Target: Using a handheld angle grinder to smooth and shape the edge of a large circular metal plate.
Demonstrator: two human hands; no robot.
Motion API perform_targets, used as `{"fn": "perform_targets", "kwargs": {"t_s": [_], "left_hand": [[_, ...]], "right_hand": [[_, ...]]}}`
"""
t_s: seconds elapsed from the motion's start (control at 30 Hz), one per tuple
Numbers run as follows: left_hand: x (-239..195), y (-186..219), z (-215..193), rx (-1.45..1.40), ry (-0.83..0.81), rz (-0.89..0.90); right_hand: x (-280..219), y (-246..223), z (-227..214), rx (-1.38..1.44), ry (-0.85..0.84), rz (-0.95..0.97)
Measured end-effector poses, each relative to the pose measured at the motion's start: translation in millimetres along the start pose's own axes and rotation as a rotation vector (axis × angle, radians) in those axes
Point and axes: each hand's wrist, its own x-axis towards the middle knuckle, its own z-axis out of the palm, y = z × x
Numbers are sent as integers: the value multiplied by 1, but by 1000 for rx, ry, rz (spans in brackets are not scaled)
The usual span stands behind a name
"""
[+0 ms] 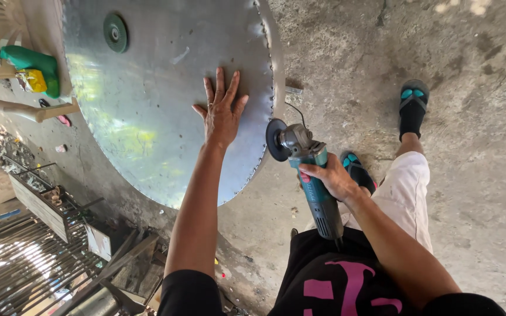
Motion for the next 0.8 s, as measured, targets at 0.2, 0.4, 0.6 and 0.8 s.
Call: {"fn": "perform_targets", "kwargs": {"t_s": [0.2, 0.4, 0.6, 0.8], "left_hand": [[0, 4, -4, -9, -31, -24], [2, 8, -6, -6, -65, -61], [4, 10, -8, -22, -60, -63], [10, 46, -23, -53, -35, -123]], "right_hand": [[23, -34, -22, -6, -8, 46], [42, -100, -28, -148, 33, 153], [74, -139, -48, -119, -25, 172], [93, -185, -58, -236, -59, 162]]}}
